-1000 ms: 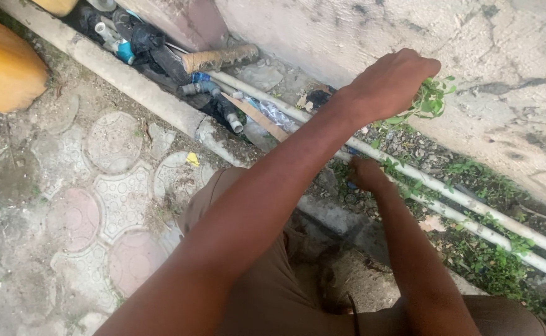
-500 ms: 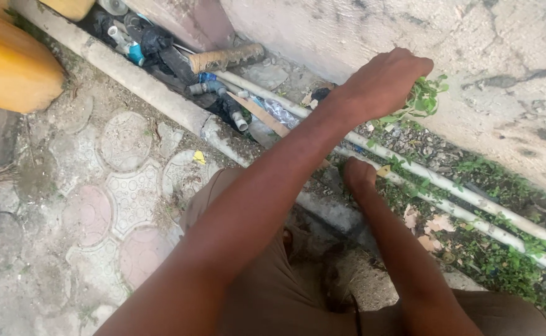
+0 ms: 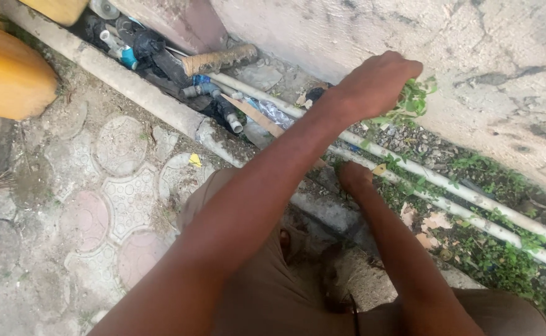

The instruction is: Pulling weeds and clearing debris from a narrow drainage area next to a wall and pipes.

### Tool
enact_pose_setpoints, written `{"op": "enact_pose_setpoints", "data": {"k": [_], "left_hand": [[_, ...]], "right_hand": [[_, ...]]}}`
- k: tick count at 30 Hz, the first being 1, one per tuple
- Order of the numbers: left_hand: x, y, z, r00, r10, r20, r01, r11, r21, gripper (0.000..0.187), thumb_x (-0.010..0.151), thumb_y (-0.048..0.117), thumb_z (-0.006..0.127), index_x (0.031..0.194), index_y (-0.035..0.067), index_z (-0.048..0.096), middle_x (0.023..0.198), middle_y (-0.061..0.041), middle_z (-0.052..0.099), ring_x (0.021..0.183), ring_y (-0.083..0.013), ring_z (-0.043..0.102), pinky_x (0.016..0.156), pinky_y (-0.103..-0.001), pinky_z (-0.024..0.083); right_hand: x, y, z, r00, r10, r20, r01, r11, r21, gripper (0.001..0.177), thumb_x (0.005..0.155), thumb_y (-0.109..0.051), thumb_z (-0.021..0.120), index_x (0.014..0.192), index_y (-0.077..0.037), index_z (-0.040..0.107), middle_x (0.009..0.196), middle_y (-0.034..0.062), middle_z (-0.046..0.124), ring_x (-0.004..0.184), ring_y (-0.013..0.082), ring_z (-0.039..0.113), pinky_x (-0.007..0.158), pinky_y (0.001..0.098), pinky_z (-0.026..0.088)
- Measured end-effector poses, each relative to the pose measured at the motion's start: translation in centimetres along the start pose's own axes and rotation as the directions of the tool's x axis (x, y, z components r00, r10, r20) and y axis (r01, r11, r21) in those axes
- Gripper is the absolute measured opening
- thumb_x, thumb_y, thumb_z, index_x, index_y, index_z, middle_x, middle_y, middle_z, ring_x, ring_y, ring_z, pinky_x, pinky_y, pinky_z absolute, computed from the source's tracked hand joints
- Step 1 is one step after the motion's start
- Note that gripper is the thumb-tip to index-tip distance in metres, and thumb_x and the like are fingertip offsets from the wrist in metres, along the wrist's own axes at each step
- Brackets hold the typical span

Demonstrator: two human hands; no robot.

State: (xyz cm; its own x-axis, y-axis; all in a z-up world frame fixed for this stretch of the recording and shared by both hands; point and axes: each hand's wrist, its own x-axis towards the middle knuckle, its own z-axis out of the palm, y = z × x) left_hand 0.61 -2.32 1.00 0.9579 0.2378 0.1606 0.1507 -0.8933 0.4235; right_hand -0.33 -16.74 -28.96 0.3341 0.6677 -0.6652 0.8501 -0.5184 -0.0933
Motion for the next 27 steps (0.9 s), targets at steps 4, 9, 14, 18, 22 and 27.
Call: {"op": "enact_pose_setpoints", "data": {"k": [4,9,14,18,22,27], "left_hand": [[0.5,1.2,-0.8,0.993,-0.07,0.097,0.077,0.995,-0.069,0.03,0.091,-0.009,0.057,0.115,0.004,0.068,0.1,-0.013,0.071,0.092,-0.0224,0.073,0.076,-0.043,0.06],[0.8,1.5,-0.8,0.995,-0.048,0.083,0.054,0.996,-0.072,0.029,0.09,-0.011,0.057,0.111,0.005,0.069,0.092,-0.013,0.071,0.085,-0.0209,0.075,0.069,-0.042,0.061],[0.5,0.7,0.5,1.0,0.009,0.024,-0.008,1.0,-0.019,0.034,0.088,-0.008,0.062,0.118,0.005,0.068,0.106,-0.015,0.071,0.103,-0.0287,0.07,0.084,-0.046,0.059],[0.4,-0.5,3.3,0.985,0.066,-0.16,-0.078,0.995,-0.07,0.049,0.079,-0.004,0.065,0.127,0.005,0.063,0.116,-0.02,0.066,0.106,-0.0373,0.063,0.086,-0.049,0.055],[-0.3,0.0,0.9,0.999,0.021,-0.05,-0.022,0.999,-0.028,0.04,0.087,-0.005,0.063,0.126,0.007,0.065,0.114,-0.017,0.067,0.109,-0.0362,0.064,0.089,-0.05,0.055],[-1.0,-0.4,0.1,1.0,-0.015,0.005,0.015,1.0,0.026,0.036,0.089,-0.004,0.061,0.123,0.006,0.064,0.11,-0.017,0.066,0.107,-0.0343,0.066,0.088,-0.049,0.056]], "right_hand": [[2.2,2.5,1.2,0.996,-0.082,0.02,0.082,0.997,-0.005,0.032,0.104,-0.023,0.056,0.122,-0.004,0.073,0.127,0.0206,0.071,0.112,0.0355,0.071,0.088,0.0516,0.059],[1.3,5.1,-5.0,0.974,-0.17,0.148,0.158,0.983,0.089,0.049,0.103,-0.044,0.059,0.116,0.001,0.073,0.121,0.0229,0.073,0.104,0.038,0.071,0.095,0.0518,0.056],[-0.3,3.3,-6.7,0.969,-0.203,0.141,0.18,0.97,0.162,0.043,0.106,-0.036,0.05,0.12,-0.002,0.071,0.117,0.0223,0.072,0.103,0.0374,0.071,0.096,0.0538,0.055],[0.0,1.6,-2.9,0.936,-0.329,-0.129,0.319,0.943,-0.093,0.057,0.092,-0.022,0.056,0.145,-0.004,0.047,0.111,0.0259,0.072,0.1,0.0413,0.07,0.085,0.053,0.059],[-2.0,-0.7,-3.9,0.975,-0.221,-0.035,0.221,0.975,-0.005,0.046,0.11,-0.018,0.034,0.152,0.0,0.035,0.108,0.0281,0.074,0.089,0.0411,0.075,0.074,0.054,0.062],[-0.2,-0.8,-3.0,0.965,-0.255,-0.057,0.249,0.963,-0.099,0.04,0.107,-0.016,0.035,0.146,-0.006,0.039,0.11,0.0246,0.073,0.093,0.0401,0.074,0.075,0.0543,0.062]]}}
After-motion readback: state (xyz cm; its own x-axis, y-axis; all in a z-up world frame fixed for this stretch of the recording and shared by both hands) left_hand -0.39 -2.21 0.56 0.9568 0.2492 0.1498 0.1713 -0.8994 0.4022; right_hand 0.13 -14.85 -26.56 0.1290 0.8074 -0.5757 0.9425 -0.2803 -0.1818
